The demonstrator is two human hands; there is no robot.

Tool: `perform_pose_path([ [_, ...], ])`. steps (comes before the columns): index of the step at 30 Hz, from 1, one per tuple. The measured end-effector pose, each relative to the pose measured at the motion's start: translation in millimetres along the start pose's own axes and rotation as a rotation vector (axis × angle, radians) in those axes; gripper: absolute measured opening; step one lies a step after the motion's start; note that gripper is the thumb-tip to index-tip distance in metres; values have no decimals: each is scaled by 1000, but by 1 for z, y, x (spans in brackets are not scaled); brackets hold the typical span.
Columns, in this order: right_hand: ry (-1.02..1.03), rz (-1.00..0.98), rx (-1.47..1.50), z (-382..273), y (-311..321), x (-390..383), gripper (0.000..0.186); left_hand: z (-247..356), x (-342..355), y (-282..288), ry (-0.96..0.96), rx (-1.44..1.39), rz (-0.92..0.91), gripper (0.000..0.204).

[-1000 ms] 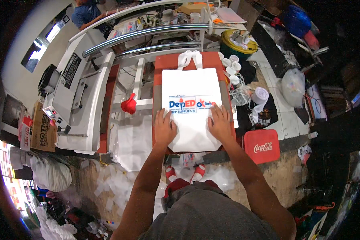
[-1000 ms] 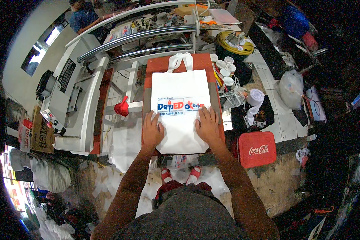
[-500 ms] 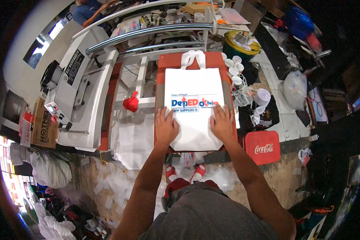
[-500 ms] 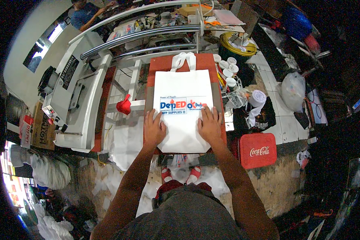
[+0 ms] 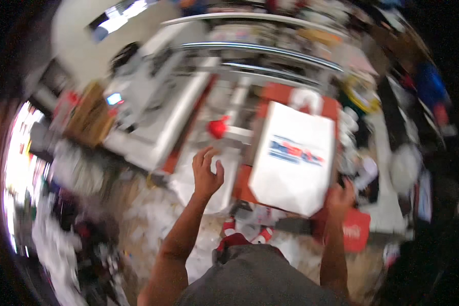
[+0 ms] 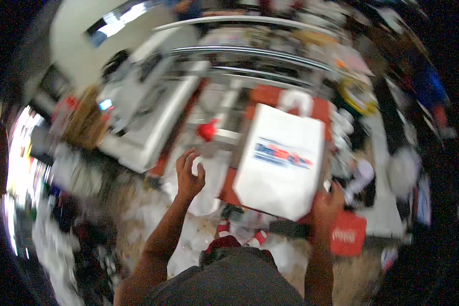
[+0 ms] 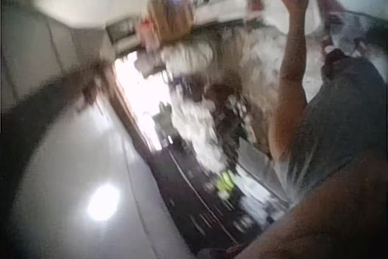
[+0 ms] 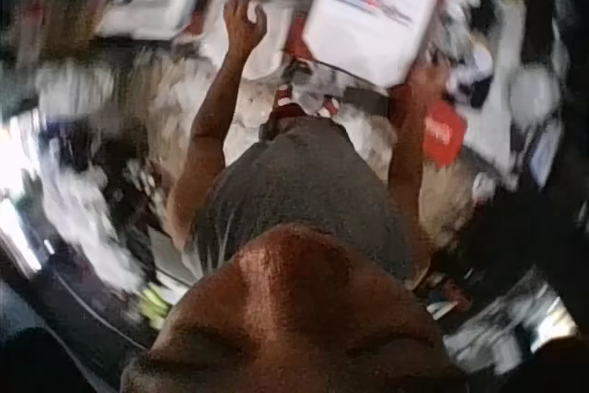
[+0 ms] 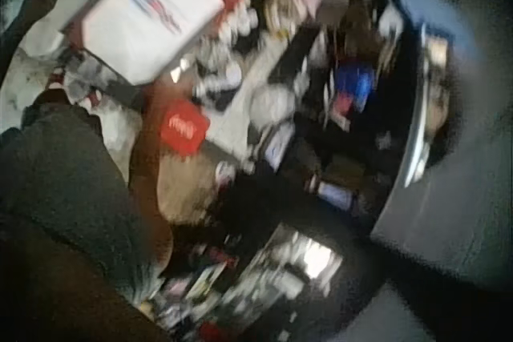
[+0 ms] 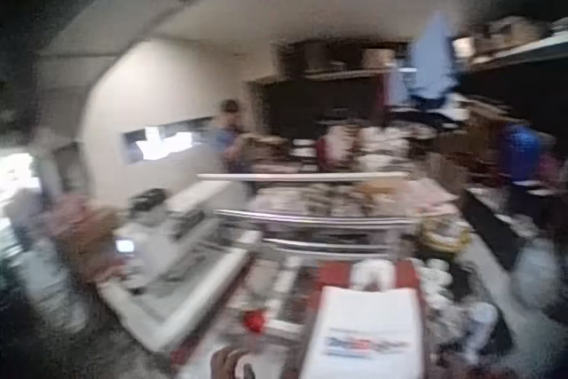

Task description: The person positions a white tote bag on a heat press, places a printed graphic on it, and operates the machine to transfer the design. The person then removes the bag, stacks it with others, and repeats the process with additional bags and design sheets.

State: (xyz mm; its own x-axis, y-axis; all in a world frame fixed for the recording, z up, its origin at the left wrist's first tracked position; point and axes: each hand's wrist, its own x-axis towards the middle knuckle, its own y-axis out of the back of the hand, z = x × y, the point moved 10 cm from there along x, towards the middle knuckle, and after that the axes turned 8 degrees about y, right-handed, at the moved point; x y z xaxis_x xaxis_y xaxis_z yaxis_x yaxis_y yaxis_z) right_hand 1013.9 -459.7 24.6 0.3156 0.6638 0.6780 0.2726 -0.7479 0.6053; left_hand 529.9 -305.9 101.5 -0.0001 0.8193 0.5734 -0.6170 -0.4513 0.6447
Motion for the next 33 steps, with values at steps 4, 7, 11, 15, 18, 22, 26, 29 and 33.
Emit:
perform_pose_path([
  [4, -157, -64, -157, 55, 33, -49, 32, -125, 68, 136, 220, 371, 216, 37],
  [7, -86, -173, -203, 70, 42, -77, 33, -204, 119, 198, 346, 681, 226, 44],
  [11, -90, -160, -247, 84, 48, -87, 31, -264, 148, 173, 391, 765, -230, 49],
  [15, -93, -144, -257, 78, 44, -81, 28, -254, 144, 172, 407, 846, -102, 38],
  [18, -97, -122, -227, 54, 41, -71, 26, -229, 140, 171, 360, 839, -142, 38],
  [22, -57, -95, -3, -33, 15, -35, 24, -175, 126, 171, 237, 697, -188, 37],
  [26, 208, -104, 392, -212, -22, 23, 32, -100, 89, 187, 38, 300, -24, 35],
  [29, 416, -275, 608, -374, -32, 48, 31, -66, 30, 234, 11, 40, 174, 31],
  [33, 669, -308, 737, -550, -13, 54, 32, -86, -53, 277, 228, -117, 175, 21],
])
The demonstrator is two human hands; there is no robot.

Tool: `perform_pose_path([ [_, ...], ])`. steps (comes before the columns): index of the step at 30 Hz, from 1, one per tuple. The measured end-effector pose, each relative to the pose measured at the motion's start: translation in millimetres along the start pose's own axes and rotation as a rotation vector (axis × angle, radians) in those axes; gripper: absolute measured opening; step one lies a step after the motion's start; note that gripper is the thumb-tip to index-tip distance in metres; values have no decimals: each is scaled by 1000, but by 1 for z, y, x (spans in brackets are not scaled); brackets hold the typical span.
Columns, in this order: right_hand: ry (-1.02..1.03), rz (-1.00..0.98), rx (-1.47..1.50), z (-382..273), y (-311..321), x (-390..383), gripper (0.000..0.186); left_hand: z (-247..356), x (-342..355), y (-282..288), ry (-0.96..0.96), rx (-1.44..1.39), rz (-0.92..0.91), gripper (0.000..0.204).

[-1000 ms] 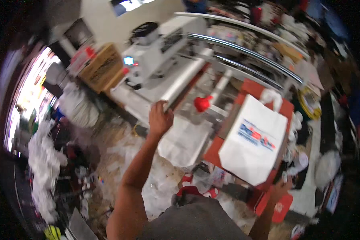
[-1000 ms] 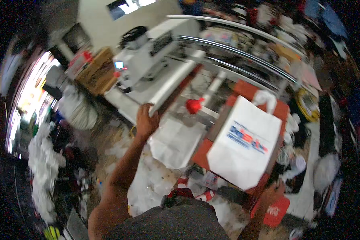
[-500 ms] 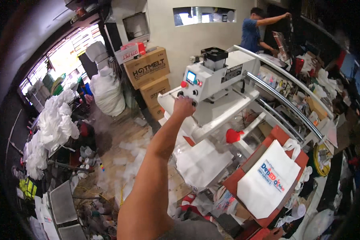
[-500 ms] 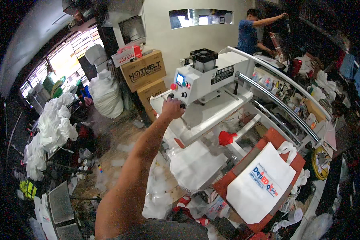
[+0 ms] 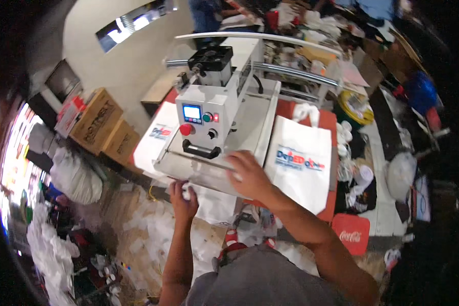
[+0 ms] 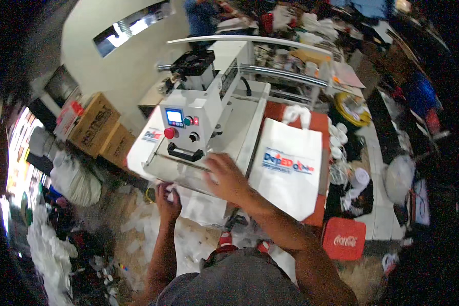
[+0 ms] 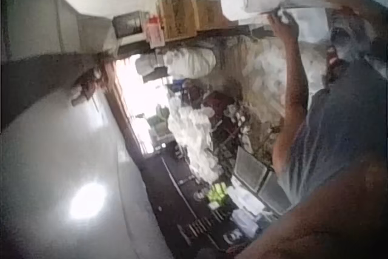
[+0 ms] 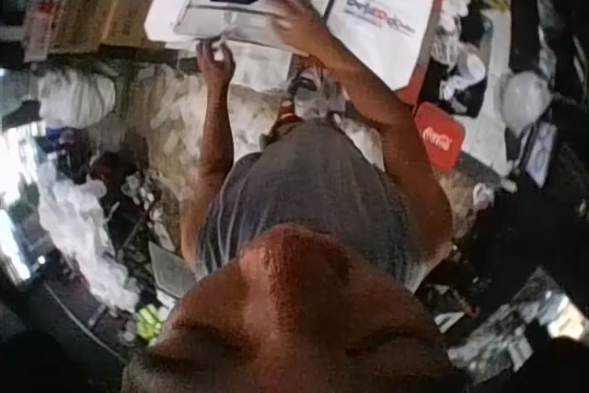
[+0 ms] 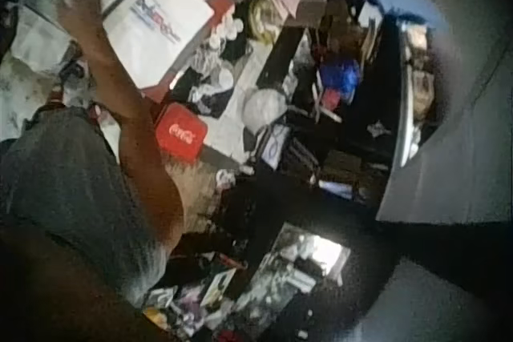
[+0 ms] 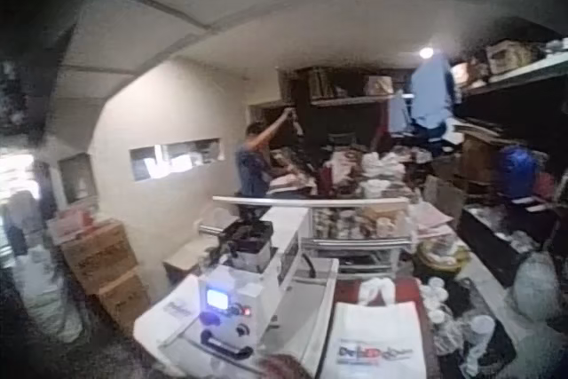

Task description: The person positions a white tote bag on a heat press, places a printed graphic on it, and operates the machine to transfer the design. The person then removes the bag, stacks it with others, and repeats the process with additional bags and design sheets.

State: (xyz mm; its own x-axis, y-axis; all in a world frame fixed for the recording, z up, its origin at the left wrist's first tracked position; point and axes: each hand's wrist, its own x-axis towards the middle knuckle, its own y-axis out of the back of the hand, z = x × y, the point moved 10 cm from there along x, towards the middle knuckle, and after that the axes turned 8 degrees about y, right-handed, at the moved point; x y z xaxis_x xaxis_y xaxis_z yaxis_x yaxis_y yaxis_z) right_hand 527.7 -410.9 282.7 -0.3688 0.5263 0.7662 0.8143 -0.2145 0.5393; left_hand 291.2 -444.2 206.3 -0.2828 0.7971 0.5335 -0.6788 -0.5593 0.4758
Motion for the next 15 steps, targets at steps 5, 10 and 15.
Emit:
perform_pose_path([
  [5, 28, -136, -275, -36, -67, 68, 33, -131, -76, 39, 349, 116, -289, 14],
  [10, -88, -168, -403, -29, -52, 50, 31, -223, -165, 45, 231, 279, -566, 16],
  [15, -165, -164, -402, -19, 12, 10, 28, -281, -246, 8, 272, 283, -878, 17],
])
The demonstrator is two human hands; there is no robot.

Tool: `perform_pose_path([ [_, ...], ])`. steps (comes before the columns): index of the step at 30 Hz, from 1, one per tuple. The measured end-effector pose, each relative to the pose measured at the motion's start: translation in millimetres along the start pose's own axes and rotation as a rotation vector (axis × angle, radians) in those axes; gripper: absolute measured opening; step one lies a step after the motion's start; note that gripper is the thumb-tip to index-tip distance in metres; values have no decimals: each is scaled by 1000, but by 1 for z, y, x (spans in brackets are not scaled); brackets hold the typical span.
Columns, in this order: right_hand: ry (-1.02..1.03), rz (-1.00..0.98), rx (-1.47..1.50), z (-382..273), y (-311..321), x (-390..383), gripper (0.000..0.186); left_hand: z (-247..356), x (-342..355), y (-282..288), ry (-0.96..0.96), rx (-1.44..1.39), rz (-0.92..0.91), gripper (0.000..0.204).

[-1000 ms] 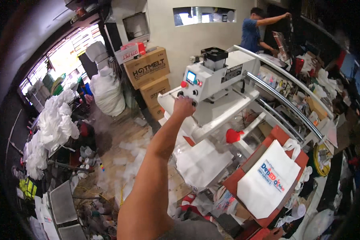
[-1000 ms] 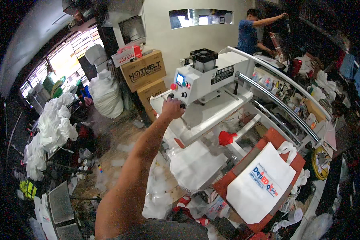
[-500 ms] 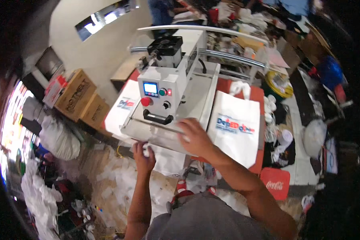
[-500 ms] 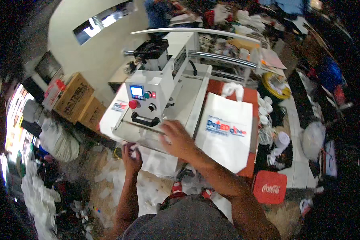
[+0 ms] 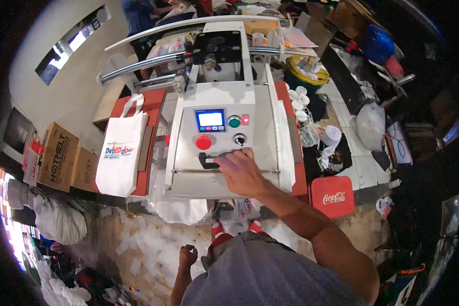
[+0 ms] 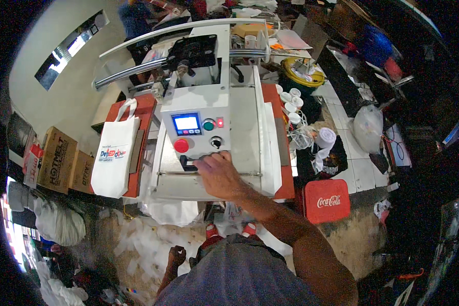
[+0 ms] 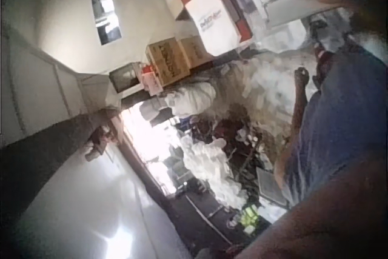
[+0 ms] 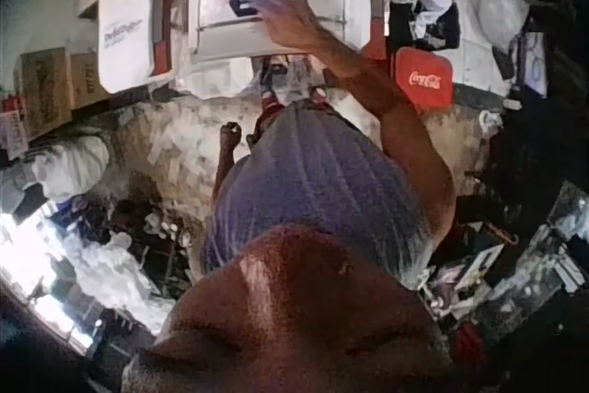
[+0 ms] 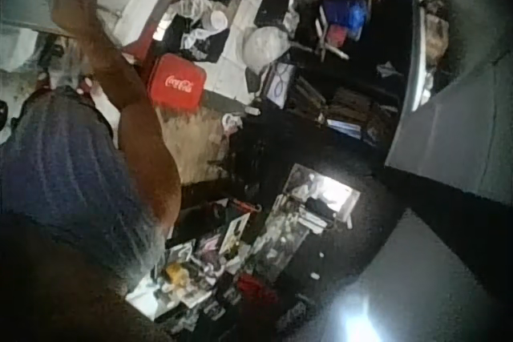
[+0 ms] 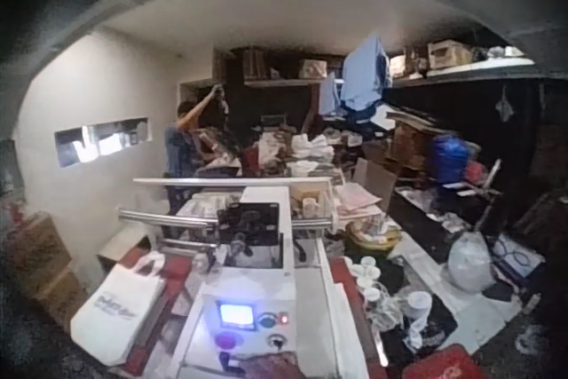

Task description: The person positions a white tote bag on a heat press, places a printed graphic on it, and operates the machine to transfer the design. The person then removes the bag, stacks it with others, and repeats the process with additional bags and design sheets.

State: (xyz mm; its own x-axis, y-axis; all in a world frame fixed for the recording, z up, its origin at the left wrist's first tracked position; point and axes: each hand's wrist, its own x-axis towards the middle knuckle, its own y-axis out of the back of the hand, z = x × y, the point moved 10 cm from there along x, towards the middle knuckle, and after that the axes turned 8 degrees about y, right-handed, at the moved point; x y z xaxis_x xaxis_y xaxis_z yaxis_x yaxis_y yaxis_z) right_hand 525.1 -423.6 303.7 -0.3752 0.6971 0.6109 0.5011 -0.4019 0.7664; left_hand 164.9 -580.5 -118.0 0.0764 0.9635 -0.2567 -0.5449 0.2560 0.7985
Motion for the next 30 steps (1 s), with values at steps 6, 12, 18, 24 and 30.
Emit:
perform_pose_path([
  [6, -67, 1, -10, 41, 43, -37, 28, -5, 36, -42, -80, 85, -156, 21],
  [12, -78, 10, -11, 57, 62, -59, 27, 11, 44, -34, -49, 56, -70, 22],
  [18, -115, -11, -32, 60, 72, -62, 22, -11, 27, -56, -2, 214, -197, 28],
  [24, -192, -46, -59, 77, 63, -71, 17, -76, 10, -74, 207, 100, -380, 35],
  [30, -418, 152, -197, 75, 63, -76, 8, -75, 32, 4, -19, 26, -314, 38],
])
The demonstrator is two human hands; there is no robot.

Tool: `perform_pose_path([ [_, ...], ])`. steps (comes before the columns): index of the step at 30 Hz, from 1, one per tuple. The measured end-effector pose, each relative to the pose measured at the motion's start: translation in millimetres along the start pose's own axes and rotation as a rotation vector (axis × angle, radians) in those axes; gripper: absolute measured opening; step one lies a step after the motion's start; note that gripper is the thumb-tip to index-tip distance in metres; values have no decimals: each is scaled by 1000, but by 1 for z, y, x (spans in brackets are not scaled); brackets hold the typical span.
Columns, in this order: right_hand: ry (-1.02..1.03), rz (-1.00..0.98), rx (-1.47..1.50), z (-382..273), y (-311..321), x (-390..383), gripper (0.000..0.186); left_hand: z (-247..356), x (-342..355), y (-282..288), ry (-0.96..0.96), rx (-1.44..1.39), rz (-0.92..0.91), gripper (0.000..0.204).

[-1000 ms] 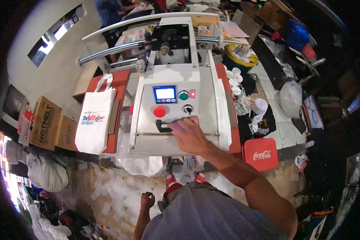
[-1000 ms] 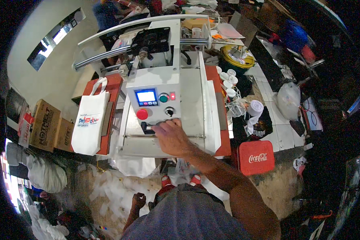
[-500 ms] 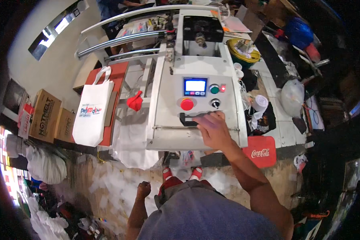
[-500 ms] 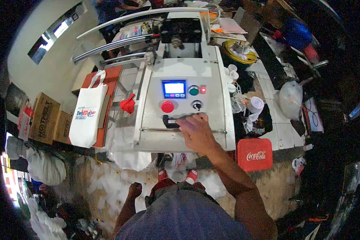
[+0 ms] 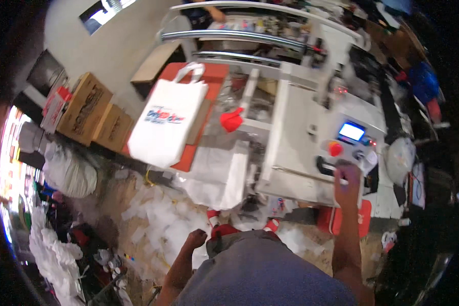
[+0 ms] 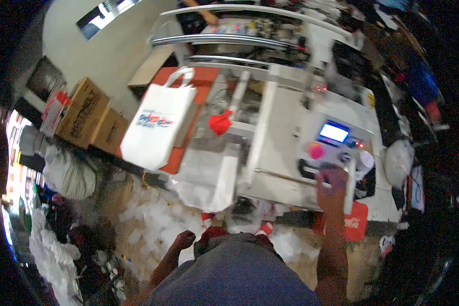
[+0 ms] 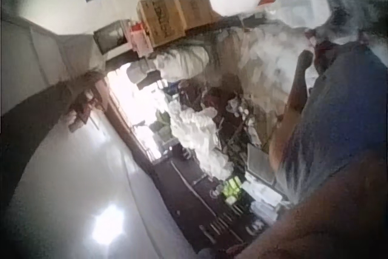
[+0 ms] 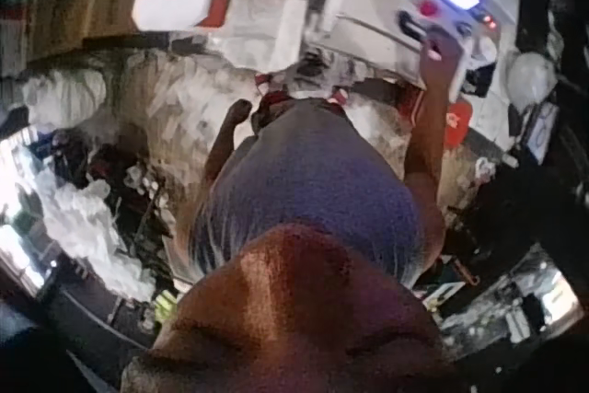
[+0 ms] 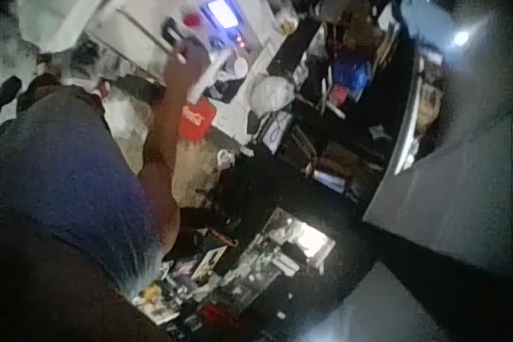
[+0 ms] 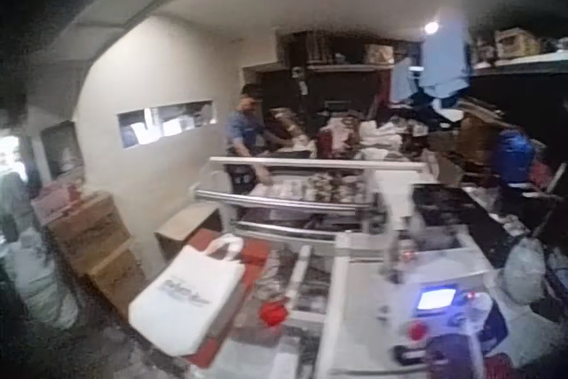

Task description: The person positions a white tote bag on a heat press, places a printed graphic on it, and operates the machine to transfer the design. The person then removes the bag, stacks it with others, and repeats the process with additional bags and design sheets.

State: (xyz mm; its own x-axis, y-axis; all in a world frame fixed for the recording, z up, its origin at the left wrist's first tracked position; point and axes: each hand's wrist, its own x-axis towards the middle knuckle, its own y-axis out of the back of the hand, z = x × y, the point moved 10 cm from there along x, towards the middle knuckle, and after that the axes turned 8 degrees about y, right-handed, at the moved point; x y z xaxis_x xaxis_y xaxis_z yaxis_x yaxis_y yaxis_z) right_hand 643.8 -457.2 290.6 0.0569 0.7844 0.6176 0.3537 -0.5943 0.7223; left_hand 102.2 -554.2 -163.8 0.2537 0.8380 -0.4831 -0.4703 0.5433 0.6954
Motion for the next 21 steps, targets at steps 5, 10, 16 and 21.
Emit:
perform_pose_path([
  [5, -175, 278, -41, -100, -33, -16, 17, 1, 34, 157, 336, -311, -148, 33],
  [10, -118, -86, 423, -224, -248, 23, 16, 70, 92, 373, -68, -335, 365, 18],
  [16, -257, -225, 364, -268, -442, 76, 63, 128, 176, 468, -537, -85, 618, 30],
  [21, -498, -265, 411, -254, -501, 68, 96, 140, 221, 462, -630, 7, 520, 42],
])
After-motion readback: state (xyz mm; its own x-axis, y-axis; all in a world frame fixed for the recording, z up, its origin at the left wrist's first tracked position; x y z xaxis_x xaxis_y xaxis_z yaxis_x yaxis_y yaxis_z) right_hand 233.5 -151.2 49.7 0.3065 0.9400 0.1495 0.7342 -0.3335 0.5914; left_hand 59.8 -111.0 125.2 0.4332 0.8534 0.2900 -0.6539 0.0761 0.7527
